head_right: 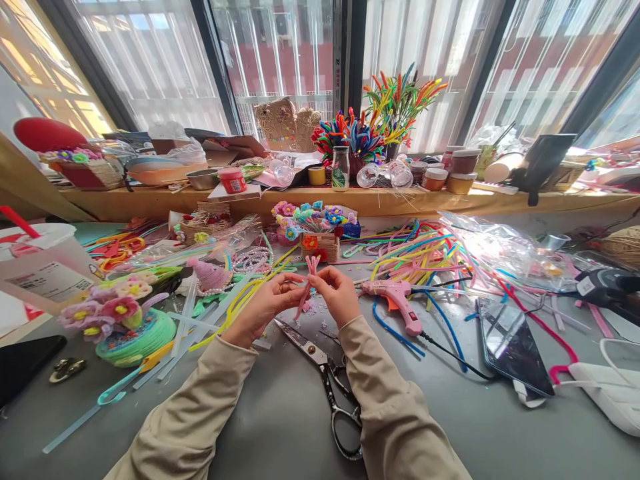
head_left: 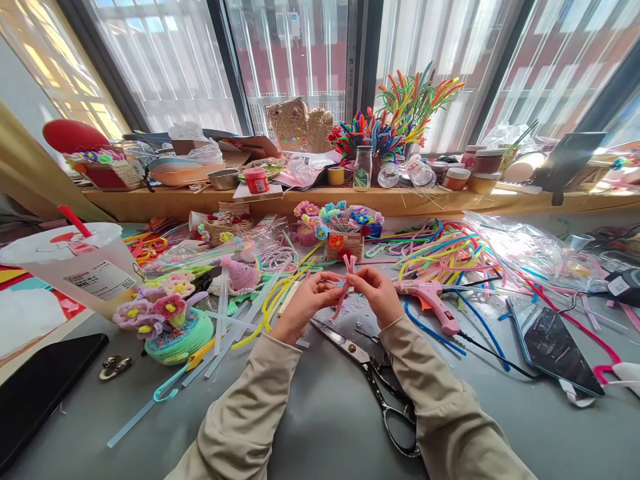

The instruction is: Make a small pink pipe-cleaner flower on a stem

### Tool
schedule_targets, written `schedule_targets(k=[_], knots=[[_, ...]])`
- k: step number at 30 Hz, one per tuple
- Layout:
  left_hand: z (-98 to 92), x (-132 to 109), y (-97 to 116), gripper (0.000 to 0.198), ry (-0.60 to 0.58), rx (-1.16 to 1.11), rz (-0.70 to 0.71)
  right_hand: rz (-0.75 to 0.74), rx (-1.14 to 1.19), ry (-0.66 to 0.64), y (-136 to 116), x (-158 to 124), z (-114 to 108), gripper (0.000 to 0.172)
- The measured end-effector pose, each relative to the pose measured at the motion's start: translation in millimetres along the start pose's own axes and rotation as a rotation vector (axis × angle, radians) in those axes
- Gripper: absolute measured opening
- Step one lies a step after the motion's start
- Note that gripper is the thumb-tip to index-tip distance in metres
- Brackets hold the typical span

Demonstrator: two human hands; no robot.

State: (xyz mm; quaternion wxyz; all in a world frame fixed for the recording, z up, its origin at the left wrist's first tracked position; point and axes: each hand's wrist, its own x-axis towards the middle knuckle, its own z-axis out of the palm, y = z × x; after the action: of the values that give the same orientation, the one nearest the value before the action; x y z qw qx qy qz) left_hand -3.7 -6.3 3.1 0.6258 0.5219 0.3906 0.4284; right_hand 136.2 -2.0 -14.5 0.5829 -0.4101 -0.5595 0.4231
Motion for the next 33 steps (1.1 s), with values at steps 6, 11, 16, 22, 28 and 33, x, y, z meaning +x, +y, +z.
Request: schedule_targets(k=[6, 11, 16, 22, 28, 33], knots=[[-2.1, 1, 2, 0.022, 0.076, -0.038, 0.067, -0.021, -0.166, -0.158, -4, -1, 2, 0.020], [-3.3, 2, 0, 0.014, 0.095, -0.092, -0.011, -0.003, -0.211, -0.212, -8, -5, 7, 0.020], [-3.9, 2, 1, 0.016, 0.118, -0.118, -0.046, 0.010, -0.267, -0.142, -8, -4, 5, 0.026], [-4.2, 2, 0, 0.019, 0.045, -0.045, -0.107, 0.090, -0.202, -0.194, -5, 0, -2, 0.031], [-2.4, 0, 3, 0.021, 0.014, 0.033, -0.090, 0.108, -0.173, -0.211, -5, 1, -3, 0.028], [-2.6, -1, 3, 0.019, -0.048, 0.013, -0.110, 0.092, -0.198, -0.203, -8, 0, -2, 0.026]])
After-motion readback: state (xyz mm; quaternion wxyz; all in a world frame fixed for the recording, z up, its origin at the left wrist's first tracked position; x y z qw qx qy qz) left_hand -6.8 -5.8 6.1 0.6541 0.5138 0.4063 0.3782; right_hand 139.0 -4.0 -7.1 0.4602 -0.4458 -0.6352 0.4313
